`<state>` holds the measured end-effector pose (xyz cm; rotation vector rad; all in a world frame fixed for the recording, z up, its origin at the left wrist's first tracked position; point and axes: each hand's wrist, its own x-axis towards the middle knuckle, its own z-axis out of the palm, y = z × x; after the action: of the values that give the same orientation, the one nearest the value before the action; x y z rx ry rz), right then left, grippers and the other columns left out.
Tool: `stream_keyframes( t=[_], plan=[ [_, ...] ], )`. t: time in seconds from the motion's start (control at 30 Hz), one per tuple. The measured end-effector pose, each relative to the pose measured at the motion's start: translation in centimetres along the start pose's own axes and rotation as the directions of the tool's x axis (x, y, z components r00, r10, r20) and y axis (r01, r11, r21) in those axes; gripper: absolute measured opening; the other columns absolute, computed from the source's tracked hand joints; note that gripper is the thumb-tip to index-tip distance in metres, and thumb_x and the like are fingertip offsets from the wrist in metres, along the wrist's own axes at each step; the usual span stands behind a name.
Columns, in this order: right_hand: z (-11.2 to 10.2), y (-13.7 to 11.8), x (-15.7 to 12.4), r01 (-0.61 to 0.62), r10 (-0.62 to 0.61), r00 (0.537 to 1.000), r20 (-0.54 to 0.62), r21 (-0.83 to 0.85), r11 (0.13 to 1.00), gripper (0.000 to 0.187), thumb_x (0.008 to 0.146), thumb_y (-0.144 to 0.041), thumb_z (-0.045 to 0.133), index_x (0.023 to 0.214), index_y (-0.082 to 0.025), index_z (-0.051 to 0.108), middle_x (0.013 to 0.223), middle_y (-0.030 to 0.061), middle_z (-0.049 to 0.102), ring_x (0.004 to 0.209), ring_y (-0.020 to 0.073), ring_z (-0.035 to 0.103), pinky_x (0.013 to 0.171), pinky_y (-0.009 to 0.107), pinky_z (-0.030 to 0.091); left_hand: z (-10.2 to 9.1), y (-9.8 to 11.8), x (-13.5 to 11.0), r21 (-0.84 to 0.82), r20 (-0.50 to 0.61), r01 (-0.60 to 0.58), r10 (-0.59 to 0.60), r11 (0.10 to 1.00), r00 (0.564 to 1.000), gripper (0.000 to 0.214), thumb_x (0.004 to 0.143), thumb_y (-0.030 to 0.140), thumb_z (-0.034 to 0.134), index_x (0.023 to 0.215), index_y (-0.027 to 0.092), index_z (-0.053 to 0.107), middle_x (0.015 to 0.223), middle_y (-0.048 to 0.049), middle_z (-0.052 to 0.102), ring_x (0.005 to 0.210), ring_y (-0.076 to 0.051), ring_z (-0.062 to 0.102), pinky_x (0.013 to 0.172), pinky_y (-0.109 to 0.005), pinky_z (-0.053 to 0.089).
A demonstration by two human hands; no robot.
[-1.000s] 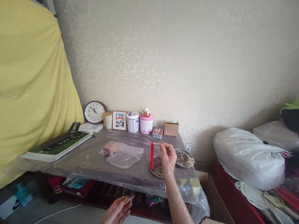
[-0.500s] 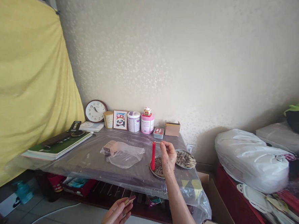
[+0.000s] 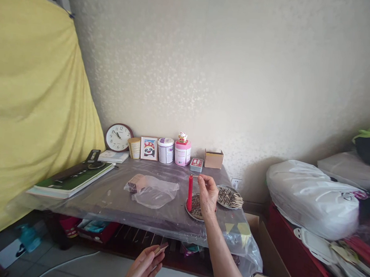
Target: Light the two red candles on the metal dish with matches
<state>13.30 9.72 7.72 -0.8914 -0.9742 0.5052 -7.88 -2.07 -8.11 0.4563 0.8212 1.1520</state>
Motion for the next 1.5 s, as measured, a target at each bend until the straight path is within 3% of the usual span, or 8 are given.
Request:
stream_keyframes(
  t=[0.43, 1.17, 1.33, 1.5],
  plan=[
    [0.0, 0.1, 0.1, -0.010, 0.010, 1.000, 0.005, 0.021, 1.000, 0.026, 0.082, -0.045, 0.067, 0.085, -0.018, 0.069, 0.083, 0.0027, 0.070, 0.081, 0.0192, 0.062, 0.080, 0.032, 0.048, -0.1, -0.1, -0.1, -0.033, 0.020, 0.015, -0.014, 0.999, 1.000, 0.030, 0.065, 0.042, 0.086, 0.088, 0.024, 0.079, 0.098, -0.0057, 0.084, 0.100, -0.023, 0.074, 0.091, -0.034, 0.052],
    [-0.3, -1.0, 0.1, -0.008, 0.010, 1.000, -0.020, 0.096, 0.995, 0.023, 0.076, -0.042, 0.073, 0.082, -0.020, 0.069, 0.079, 0.0007, 0.070, 0.076, 0.0180, 0.062, 0.077, 0.032, 0.048, 0.1, 0.0, -0.2, -0.037, 0.012, 0.020, -0.020, 0.999, 1.000, 0.031, 0.065, 0.040, 0.086, 0.089, 0.022, 0.077, 0.099, -0.0066, 0.083, 0.101, -0.025, 0.073, 0.096, -0.037, 0.050],
    [-1.8, -2.4, 0.8, -0.023, 0.031, 0.998, -0.046, 0.163, 0.986, 0.024, 0.070, -0.040, 0.079, 0.080, -0.020, 0.070, 0.073, -0.0014, 0.068, 0.071, 0.0157, 0.060, 0.074, 0.031, 0.049, 0.0, -0.1, -0.2, -0.020, -0.003, 0.007, -0.007, 1.000, 1.000, 0.031, 0.066, 0.040, 0.085, 0.090, 0.022, 0.077, 0.101, -0.0085, 0.083, 0.105, -0.028, 0.072, 0.100, -0.040, 0.048],
    [-5.5, -3.2, 1.9, -0.054, 0.082, 0.989, -0.120, 0.225, 0.973, 0.025, 0.064, -0.039, 0.084, 0.078, -0.021, 0.072, 0.073, -0.0033, 0.068, 0.068, 0.0118, 0.059, 0.072, 0.027, 0.048, -0.1, -0.2, -0.2, 0.006, -0.023, -0.006, 0.006, 1.000, 1.000, 0.033, 0.066, 0.041, 0.084, 0.091, 0.021, 0.077, 0.109, -0.0125, 0.081, 0.112, -0.033, 0.069, 0.106, -0.046, 0.044]
  ],
)
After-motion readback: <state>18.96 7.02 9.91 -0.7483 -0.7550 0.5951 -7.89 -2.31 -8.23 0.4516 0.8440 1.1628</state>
